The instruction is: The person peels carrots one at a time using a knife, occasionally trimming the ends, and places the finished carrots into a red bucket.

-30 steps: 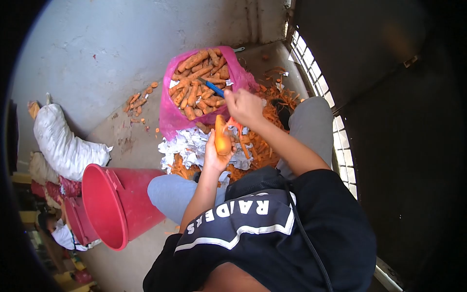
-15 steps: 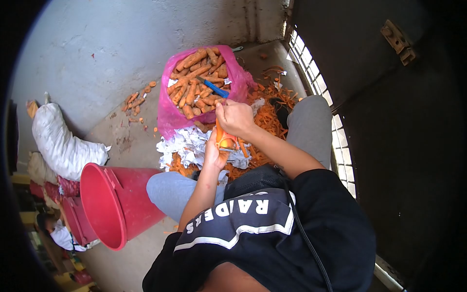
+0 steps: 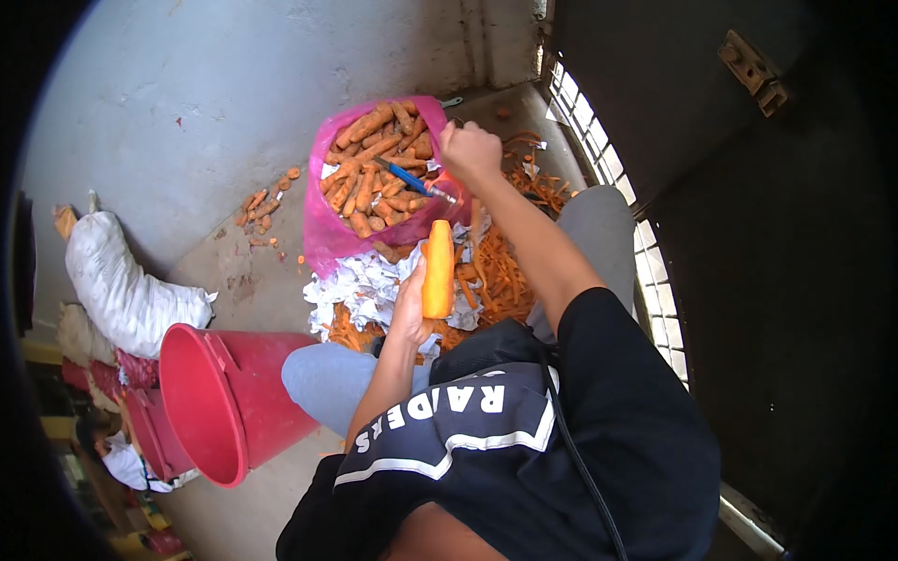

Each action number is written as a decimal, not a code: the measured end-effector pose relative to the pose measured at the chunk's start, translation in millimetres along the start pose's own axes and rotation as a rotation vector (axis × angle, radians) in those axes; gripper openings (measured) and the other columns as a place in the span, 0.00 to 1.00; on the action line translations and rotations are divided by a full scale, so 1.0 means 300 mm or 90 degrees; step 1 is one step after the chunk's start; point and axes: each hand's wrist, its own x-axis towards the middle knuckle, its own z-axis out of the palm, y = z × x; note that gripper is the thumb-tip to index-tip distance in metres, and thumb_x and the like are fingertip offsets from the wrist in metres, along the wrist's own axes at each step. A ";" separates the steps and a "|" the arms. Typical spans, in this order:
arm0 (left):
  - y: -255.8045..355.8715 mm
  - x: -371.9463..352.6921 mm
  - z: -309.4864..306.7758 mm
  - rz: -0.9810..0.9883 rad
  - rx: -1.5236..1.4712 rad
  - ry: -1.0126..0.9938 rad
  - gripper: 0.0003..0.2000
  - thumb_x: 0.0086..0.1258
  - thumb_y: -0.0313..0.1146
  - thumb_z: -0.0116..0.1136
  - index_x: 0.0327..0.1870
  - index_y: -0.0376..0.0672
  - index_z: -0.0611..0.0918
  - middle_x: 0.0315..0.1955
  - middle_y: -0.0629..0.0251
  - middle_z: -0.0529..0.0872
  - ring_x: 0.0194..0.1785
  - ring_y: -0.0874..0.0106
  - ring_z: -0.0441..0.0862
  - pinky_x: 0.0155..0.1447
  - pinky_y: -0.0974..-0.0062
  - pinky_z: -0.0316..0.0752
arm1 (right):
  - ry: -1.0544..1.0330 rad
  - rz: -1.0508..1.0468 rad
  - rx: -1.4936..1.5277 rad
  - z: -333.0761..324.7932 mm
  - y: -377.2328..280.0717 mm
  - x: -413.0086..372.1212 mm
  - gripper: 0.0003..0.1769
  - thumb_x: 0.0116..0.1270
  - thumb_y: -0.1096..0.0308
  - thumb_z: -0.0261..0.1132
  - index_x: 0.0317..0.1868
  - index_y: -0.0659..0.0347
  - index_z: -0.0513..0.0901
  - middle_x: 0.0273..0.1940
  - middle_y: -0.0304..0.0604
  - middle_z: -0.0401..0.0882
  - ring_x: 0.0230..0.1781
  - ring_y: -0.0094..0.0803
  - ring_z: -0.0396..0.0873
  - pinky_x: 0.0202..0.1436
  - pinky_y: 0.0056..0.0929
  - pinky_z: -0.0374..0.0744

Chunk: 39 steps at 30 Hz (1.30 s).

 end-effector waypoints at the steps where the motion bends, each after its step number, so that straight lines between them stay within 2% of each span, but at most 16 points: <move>1: -0.008 0.010 -0.013 0.005 -0.020 -0.006 0.23 0.74 0.54 0.42 0.50 0.40 0.75 0.31 0.62 0.80 0.31 0.72 0.80 0.32 0.74 0.78 | 0.010 0.028 0.023 0.001 0.010 0.004 0.29 0.70 0.55 0.45 0.19 0.66 0.79 0.24 0.56 0.79 0.25 0.55 0.79 0.33 0.49 0.77; 3: -0.018 0.030 -0.027 0.004 -0.089 0.008 0.23 0.74 0.54 0.42 0.51 0.41 0.75 0.31 0.62 0.81 0.30 0.70 0.80 0.32 0.72 0.78 | 0.024 0.078 0.063 -0.017 0.018 0.015 0.29 0.70 0.54 0.45 0.20 0.67 0.79 0.24 0.58 0.78 0.26 0.57 0.79 0.34 0.50 0.77; 6: 0.001 0.052 -0.031 -0.014 -0.229 -0.019 0.22 0.75 0.52 0.40 0.51 0.42 0.75 0.31 0.63 0.82 0.31 0.68 0.80 0.35 0.67 0.78 | -0.045 0.145 0.171 -0.066 -0.021 -0.059 0.28 0.71 0.51 0.45 0.23 0.65 0.77 0.24 0.59 0.76 0.29 0.60 0.77 0.36 0.52 0.73; 8: -0.013 0.082 -0.077 -0.037 -0.269 -0.046 0.21 0.74 0.53 0.40 0.50 0.45 0.76 0.32 0.65 0.82 0.33 0.68 0.80 0.36 0.64 0.78 | -0.082 0.097 0.229 -0.110 -0.063 -0.155 0.28 0.71 0.51 0.46 0.22 0.66 0.74 0.23 0.61 0.75 0.30 0.59 0.76 0.34 0.51 0.71; 10: -0.020 0.089 -0.077 -0.017 -0.267 -0.030 0.21 0.74 0.53 0.40 0.49 0.47 0.77 0.32 0.66 0.82 0.34 0.68 0.81 0.36 0.65 0.78 | -0.086 -0.028 0.248 -0.135 -0.093 -0.243 0.27 0.71 0.55 0.46 0.19 0.63 0.76 0.21 0.53 0.73 0.21 0.56 0.74 0.30 0.50 0.72; 14: -0.071 0.152 -0.137 -0.039 -0.318 0.042 0.21 0.77 0.49 0.33 0.60 0.47 0.71 0.42 0.64 0.82 0.37 0.70 0.82 0.31 0.71 0.78 | -0.123 -0.093 0.278 -0.193 -0.162 -0.340 0.24 0.71 0.59 0.49 0.18 0.62 0.75 0.21 0.49 0.72 0.19 0.50 0.73 0.25 0.45 0.71; 15: -0.041 0.125 -0.082 -0.027 -0.296 0.088 0.20 0.78 0.47 0.32 0.59 0.46 0.71 0.43 0.63 0.82 0.39 0.68 0.83 0.33 0.68 0.80 | -0.123 -0.115 0.275 -0.197 -0.171 -0.344 0.24 0.71 0.60 0.49 0.18 0.62 0.74 0.21 0.48 0.71 0.19 0.49 0.73 0.24 0.45 0.70; 18: -0.045 0.123 -0.085 -0.012 -0.271 0.068 0.18 0.76 0.46 0.34 0.51 0.46 0.75 0.38 0.64 0.83 0.37 0.66 0.82 0.33 0.60 0.79 | -0.118 -0.131 0.230 -0.183 -0.180 -0.342 0.23 0.69 0.59 0.50 0.18 0.58 0.80 0.23 0.48 0.76 0.19 0.47 0.76 0.22 0.43 0.74; 21: -0.044 0.115 -0.069 0.003 -0.262 0.094 0.18 0.76 0.46 0.34 0.50 0.46 0.75 0.37 0.64 0.83 0.36 0.66 0.82 0.31 0.60 0.79 | -0.149 -0.140 0.205 -0.177 -0.182 -0.335 0.24 0.70 0.58 0.49 0.19 0.57 0.81 0.24 0.48 0.77 0.19 0.47 0.76 0.23 0.44 0.75; 24: -0.042 0.111 -0.062 0.039 -0.224 0.134 0.19 0.78 0.46 0.33 0.55 0.43 0.73 0.41 0.62 0.82 0.40 0.66 0.83 0.36 0.62 0.81 | -0.160 -0.141 0.197 -0.156 -0.188 -0.337 0.24 0.70 0.57 0.48 0.20 0.57 0.81 0.24 0.49 0.78 0.19 0.49 0.76 0.23 0.44 0.75; 27: -0.019 0.088 -0.073 0.078 -0.158 0.090 0.19 0.78 0.46 0.34 0.53 0.43 0.74 0.40 0.62 0.82 0.40 0.68 0.82 0.37 0.66 0.80 | -0.175 -0.164 0.208 -0.152 -0.207 -0.320 0.25 0.70 0.57 0.48 0.19 0.60 0.81 0.24 0.51 0.78 0.19 0.50 0.76 0.23 0.44 0.76; 30: -0.007 0.062 -0.041 0.063 -0.055 0.188 0.19 0.77 0.46 0.34 0.52 0.42 0.74 0.38 0.62 0.82 0.38 0.70 0.82 0.37 0.70 0.79 | -0.162 -0.039 0.131 -0.060 -0.184 -0.244 0.26 0.70 0.57 0.48 0.18 0.62 0.78 0.22 0.52 0.76 0.22 0.50 0.78 0.27 0.43 0.76; 32: -0.036 0.021 -0.023 0.035 -0.022 0.163 0.20 0.77 0.47 0.36 0.52 0.41 0.75 0.35 0.63 0.82 0.34 0.72 0.80 0.35 0.74 0.76 | -0.071 -0.050 0.077 -0.039 -0.125 -0.119 0.26 0.69 0.56 0.48 0.18 0.63 0.78 0.21 0.54 0.76 0.23 0.51 0.79 0.30 0.46 0.77; 34: -0.026 -0.019 0.007 0.005 0.017 0.118 0.21 0.77 0.48 0.36 0.53 0.41 0.75 0.34 0.64 0.81 0.32 0.73 0.79 0.34 0.75 0.76 | 0.018 -0.068 0.022 -0.001 -0.060 -0.023 0.26 0.68 0.58 0.48 0.17 0.65 0.79 0.23 0.55 0.78 0.20 0.51 0.78 0.27 0.48 0.77; 38: -0.012 0.039 -0.046 0.048 -0.157 0.040 0.23 0.75 0.52 0.40 0.53 0.42 0.75 0.28 0.66 0.79 0.25 0.75 0.76 0.27 0.76 0.73 | 0.014 -0.010 0.074 -0.034 -0.050 0.011 0.26 0.69 0.58 0.48 0.18 0.64 0.79 0.24 0.55 0.78 0.22 0.53 0.78 0.29 0.48 0.76; 39: -0.022 0.061 -0.087 0.006 -0.190 -0.010 0.25 0.74 0.55 0.40 0.54 0.42 0.75 0.31 0.66 0.79 0.28 0.75 0.77 0.29 0.75 0.74 | 0.001 -0.011 0.100 -0.062 -0.070 -0.018 0.25 0.69 0.58 0.48 0.19 0.64 0.79 0.24 0.55 0.77 0.22 0.53 0.77 0.29 0.48 0.76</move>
